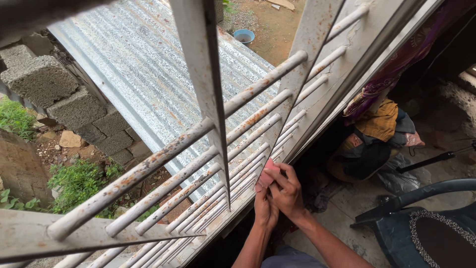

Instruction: The person uses a pink sanding block to rub the horizontal and vertical bars of a metal window grille. They move the block back and forth along the bars, working on different sections of the grille throughout the clip.

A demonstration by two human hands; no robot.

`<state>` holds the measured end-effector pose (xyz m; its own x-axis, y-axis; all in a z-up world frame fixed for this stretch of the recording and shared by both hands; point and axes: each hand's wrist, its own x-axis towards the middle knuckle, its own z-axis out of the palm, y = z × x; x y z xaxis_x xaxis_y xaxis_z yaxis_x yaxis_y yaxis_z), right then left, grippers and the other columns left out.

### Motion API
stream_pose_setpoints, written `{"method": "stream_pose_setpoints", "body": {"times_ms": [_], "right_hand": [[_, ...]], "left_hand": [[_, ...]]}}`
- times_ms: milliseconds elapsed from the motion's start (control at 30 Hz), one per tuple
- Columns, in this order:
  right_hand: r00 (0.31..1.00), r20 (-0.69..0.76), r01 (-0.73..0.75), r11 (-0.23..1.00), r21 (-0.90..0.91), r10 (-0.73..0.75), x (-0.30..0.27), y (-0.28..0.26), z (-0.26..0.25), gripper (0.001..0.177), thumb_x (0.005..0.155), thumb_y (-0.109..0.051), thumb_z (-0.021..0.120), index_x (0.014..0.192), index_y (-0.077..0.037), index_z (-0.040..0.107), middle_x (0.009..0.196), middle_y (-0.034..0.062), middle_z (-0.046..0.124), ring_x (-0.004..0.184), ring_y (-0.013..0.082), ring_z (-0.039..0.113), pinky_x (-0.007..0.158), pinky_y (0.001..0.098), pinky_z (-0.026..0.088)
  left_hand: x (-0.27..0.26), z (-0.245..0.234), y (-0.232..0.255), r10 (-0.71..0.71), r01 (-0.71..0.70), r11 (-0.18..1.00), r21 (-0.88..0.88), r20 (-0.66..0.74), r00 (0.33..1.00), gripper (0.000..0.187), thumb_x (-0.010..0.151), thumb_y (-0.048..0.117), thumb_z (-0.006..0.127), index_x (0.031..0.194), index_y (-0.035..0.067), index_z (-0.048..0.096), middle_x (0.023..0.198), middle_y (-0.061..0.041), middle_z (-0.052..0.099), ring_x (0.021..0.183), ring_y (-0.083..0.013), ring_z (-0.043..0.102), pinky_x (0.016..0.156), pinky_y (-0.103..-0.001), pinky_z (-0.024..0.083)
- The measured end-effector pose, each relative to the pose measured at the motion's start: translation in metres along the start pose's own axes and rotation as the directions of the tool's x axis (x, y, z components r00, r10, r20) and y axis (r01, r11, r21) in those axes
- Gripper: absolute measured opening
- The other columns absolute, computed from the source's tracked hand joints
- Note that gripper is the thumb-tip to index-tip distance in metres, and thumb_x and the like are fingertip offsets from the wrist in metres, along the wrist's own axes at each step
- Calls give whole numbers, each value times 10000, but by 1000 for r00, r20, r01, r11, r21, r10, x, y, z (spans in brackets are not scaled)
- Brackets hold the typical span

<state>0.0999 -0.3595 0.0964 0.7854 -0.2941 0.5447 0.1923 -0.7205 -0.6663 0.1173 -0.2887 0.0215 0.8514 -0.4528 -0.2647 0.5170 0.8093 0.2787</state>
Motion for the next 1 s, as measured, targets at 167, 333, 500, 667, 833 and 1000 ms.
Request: {"method": "stream_pose_setpoints", "body": {"times_ms": [167,333,500,667,833,1000], "right_hand": [[990,-110,71,990,-125,-85,21,17,-12,427,804,64,708,1198,-98,740,1223,142,610,1080,308,676,866,364,589],[994,-91,36,981,-192,-54,23,21,-12,429,803,53,708,1207,-89,737,1213,166,616,1075,322,662,865,384,573],[998,-43,34,994,-107,-39,17,11,-3,401,838,50,675,1219,-63,722,1253,169,629,1129,340,658,921,400,565],[993,41,109,992,-67,-106,16,-2,-12,378,818,48,670,1175,-65,719,1237,130,660,1150,340,658,977,422,550],[993,115,14,996,90,-25,13,3,-26,369,813,62,680,1157,-59,739,1262,119,682,1191,304,665,997,391,540],[977,59,-214,913,348,206,6,35,-43,439,855,49,693,1284,-14,626,1303,112,659,1212,221,647,1018,351,514]], "left_hand": [[34,1,-19,-66,69,995,-70,46,997,427,1102,198,387,1488,17,392,1489,-149,506,1402,-249,499,1171,-372,441],[41,8,-17,-104,108,993,-55,74,992,443,1083,182,389,1494,19,408,1500,-143,515,1398,-237,508,1143,-363,425],[16,17,-5,-45,48,998,-37,75,996,494,1060,197,407,1533,57,377,1552,-106,466,1429,-222,470,1179,-361,433],[1,14,3,-7,5,1000,30,43,999,516,1047,181,441,1548,91,357,1579,-71,436,1454,-210,432,1208,-365,387],[-10,-6,-7,-97,99,993,66,-30,995,570,1015,302,521,1530,93,395,1474,-110,526,1352,-260,508,1112,-410,439],[-32,-18,-11,-103,129,971,204,-131,986,623,931,342,662,1468,140,422,1371,-83,570,1272,-256,560,1065,-432,457]]}}
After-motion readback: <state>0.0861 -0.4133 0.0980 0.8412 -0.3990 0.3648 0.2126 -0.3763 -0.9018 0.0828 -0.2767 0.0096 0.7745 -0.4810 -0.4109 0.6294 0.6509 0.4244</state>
